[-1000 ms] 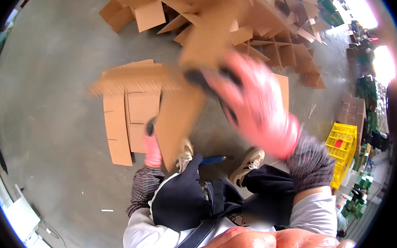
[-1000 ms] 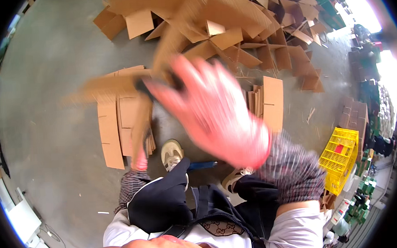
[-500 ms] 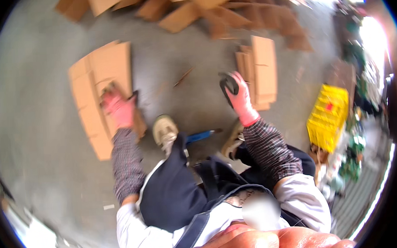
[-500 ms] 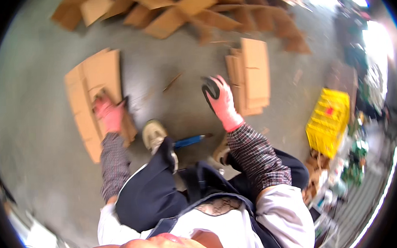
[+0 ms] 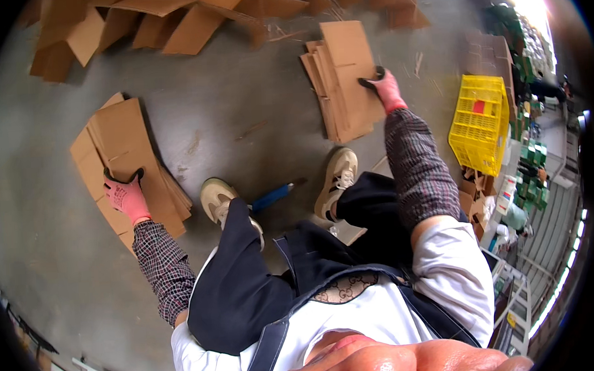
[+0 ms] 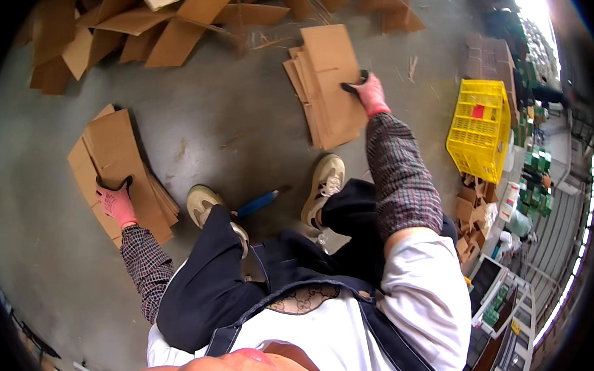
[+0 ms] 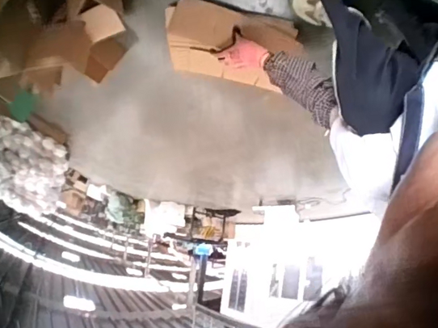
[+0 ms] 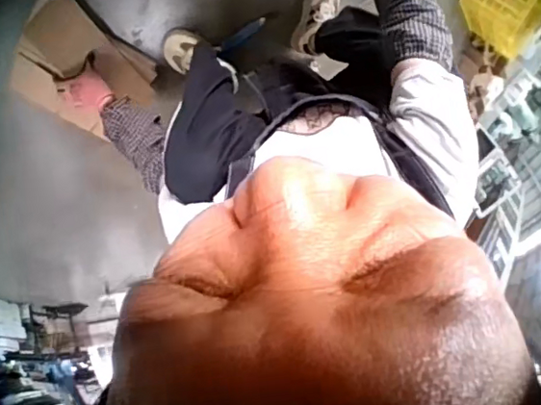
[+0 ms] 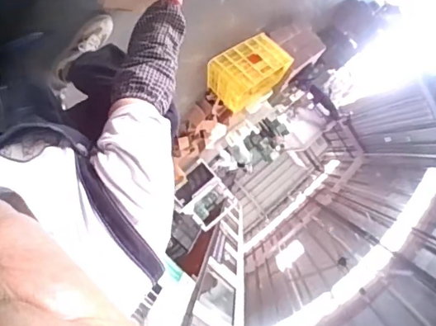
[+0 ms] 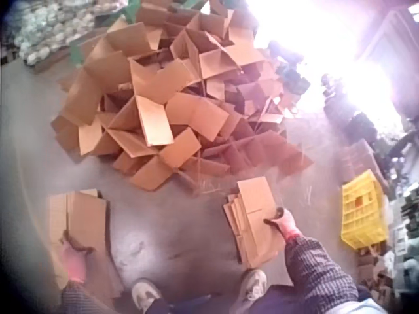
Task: The person is assembling cardboard dividers for packaging by interlocking pre-cut cardboard strips by hand.
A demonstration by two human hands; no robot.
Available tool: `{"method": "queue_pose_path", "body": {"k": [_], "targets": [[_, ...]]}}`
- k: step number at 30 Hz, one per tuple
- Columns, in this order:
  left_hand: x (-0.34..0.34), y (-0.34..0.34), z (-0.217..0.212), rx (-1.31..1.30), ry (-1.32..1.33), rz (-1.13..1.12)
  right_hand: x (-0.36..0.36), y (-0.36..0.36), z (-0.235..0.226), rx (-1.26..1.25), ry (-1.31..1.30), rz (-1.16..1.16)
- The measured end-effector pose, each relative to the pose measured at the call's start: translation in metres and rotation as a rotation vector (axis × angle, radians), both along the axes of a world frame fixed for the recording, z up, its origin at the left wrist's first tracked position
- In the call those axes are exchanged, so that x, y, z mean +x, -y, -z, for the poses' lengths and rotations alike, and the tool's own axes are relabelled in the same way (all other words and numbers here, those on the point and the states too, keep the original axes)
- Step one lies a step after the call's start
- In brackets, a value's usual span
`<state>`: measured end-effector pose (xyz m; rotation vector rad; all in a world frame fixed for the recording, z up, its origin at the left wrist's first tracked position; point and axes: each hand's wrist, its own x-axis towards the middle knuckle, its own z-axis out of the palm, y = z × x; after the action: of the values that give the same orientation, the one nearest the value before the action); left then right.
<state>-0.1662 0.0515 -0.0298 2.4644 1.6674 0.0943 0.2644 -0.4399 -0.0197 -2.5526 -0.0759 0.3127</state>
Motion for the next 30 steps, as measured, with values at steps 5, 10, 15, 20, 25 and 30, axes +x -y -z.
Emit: {"method": "queue_pose_path", "body": {"k": [5,10,15,20,25,30], "targets": [[0.053,0.05,-0.086,-0.213,0.376,0.27,0.013,0.033,-0.058,0.342,-0.201,0.019],[0.141,0.083,-0.053,-0.317,0.048,0.736,-0.007,-0.008,-0.084,0.339,-0.402,0.125],[0.158,0.101,0.021,-0.487,0.046,0.653,0.014,0.044,-0.034,0.417,-0.288,0.145],[0.14,0.09,0.009,-0.44,0.028,0.647,-0.074,-0.071,-0.117,0.688,-0.294,0.013],[0.149,0.114,0.022,-0.25,0.049,0.658,-0.176,-0.179,-0.084,0.233,0.357,-0.514],[0.146,0.121,0.042,-0.266,-0.092,0.739,-0.229,-0.22,-0.078,-0.095,0.392,-1.058]]}}
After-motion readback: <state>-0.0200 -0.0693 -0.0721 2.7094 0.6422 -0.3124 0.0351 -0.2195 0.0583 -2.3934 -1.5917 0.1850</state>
